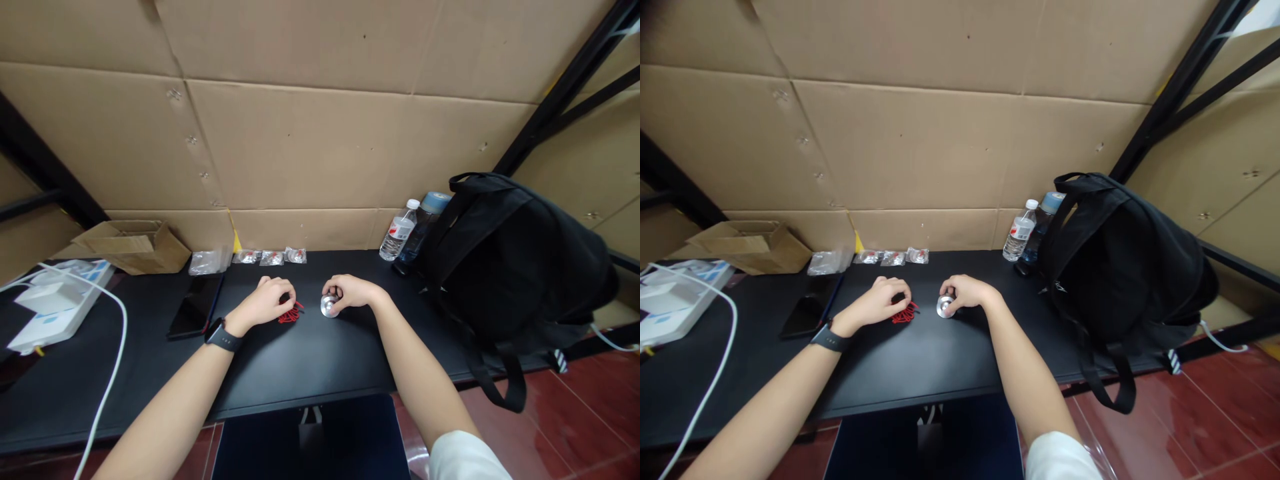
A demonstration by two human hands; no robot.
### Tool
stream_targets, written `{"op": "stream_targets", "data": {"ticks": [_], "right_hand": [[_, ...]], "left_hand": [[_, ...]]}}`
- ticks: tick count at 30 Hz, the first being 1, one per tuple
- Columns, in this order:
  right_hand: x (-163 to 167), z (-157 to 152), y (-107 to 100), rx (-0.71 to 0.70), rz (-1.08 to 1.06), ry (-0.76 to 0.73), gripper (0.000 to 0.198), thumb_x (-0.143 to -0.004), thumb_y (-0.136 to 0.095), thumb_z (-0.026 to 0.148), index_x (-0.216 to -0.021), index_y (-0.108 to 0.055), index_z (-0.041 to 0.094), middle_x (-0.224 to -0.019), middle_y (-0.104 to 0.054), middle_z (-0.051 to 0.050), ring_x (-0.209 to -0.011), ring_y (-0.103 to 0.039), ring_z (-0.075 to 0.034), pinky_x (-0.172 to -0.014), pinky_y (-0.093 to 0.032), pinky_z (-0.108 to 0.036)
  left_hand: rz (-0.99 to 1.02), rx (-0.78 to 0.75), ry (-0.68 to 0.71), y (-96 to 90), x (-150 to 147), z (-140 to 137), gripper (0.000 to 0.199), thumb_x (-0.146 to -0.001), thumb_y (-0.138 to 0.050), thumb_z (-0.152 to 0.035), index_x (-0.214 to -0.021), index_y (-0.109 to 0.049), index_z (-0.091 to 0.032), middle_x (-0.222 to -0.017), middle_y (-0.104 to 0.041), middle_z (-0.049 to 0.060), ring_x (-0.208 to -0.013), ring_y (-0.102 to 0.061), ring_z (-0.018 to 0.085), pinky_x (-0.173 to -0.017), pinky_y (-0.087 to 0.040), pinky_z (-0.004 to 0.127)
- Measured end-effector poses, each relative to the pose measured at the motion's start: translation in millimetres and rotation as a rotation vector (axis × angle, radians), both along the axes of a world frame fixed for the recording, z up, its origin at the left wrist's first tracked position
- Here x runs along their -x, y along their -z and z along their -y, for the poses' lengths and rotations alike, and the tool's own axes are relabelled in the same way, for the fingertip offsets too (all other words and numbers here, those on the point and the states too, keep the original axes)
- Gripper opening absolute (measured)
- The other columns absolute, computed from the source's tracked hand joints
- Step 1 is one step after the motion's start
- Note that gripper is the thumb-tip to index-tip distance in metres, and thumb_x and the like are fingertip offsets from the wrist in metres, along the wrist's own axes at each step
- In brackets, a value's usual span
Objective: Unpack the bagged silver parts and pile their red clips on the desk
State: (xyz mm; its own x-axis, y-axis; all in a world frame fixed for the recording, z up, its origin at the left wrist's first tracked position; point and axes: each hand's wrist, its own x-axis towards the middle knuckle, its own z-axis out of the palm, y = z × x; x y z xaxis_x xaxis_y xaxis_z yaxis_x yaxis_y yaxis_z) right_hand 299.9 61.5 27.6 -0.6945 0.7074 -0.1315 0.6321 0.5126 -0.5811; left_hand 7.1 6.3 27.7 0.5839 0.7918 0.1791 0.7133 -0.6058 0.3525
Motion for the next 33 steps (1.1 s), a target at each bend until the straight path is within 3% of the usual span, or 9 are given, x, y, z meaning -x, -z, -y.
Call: {"op": "stream_targets", "data": {"ticks": [13,22,28,33], "right_hand": [[-1.4,1.7,-4.7,0.076,-0.026,0.035,0.038,-0.074,-0.084,0.027,-0.111,-0.077,0.017,-0.095,-0.073,-0.003,-0.078,-0.064,-0.015,-0.072,-0.048,-0.023],[0.1,5.0,-4.9,-0.015,0.003,0.013,0.036,-0.075,-0.084,0.03,-0.109,-0.078,0.019,-0.094,-0.071,-0.004,-0.079,-0.065,-0.016,-0.072,-0.048,-0.024],[4.4,3.0,-1.0,-0.137,-0.062,0.01,0.032,-0.084,-0.08,0.036,-0.111,-0.077,0.019,-0.097,-0.068,-0.006,-0.085,-0.064,-0.018,-0.08,-0.05,-0.028],[9.7,0.6,4.4,-0.118,-0.027,0.044,0.031,-0.083,-0.082,0.036,-0.108,-0.079,0.018,-0.094,-0.065,-0.005,-0.084,-0.062,-0.017,-0.08,-0.048,-0.027]], "left_hand": [[-0.037,0.022,0.033,7.4,1.3,-2.5,0.02,-0.097,-0.055,-0.031,-0.089,-0.071,-0.023,-0.095,-0.074,0.002,-0.095,-0.066,0.021,-0.086,-0.036,0.033],[-0.009,0.029,0.086,7.6,0.6,-2.5,0.02,-0.098,-0.055,-0.03,-0.092,-0.072,-0.023,-0.095,-0.073,0.004,-0.093,-0.067,0.021,-0.088,-0.043,0.032],[0.014,-0.038,0.037,8.6,3.4,-3.8,0.017,-0.094,-0.058,-0.027,-0.085,-0.071,-0.023,-0.086,-0.073,0.004,-0.085,-0.068,0.021,-0.082,-0.044,0.031],[-0.02,-0.029,0.051,6.9,8.6,-2.7,0.014,-0.091,-0.059,-0.022,-0.086,-0.072,-0.023,-0.089,-0.073,0.003,-0.086,-0.068,0.021,-0.082,-0.045,0.03]]}}
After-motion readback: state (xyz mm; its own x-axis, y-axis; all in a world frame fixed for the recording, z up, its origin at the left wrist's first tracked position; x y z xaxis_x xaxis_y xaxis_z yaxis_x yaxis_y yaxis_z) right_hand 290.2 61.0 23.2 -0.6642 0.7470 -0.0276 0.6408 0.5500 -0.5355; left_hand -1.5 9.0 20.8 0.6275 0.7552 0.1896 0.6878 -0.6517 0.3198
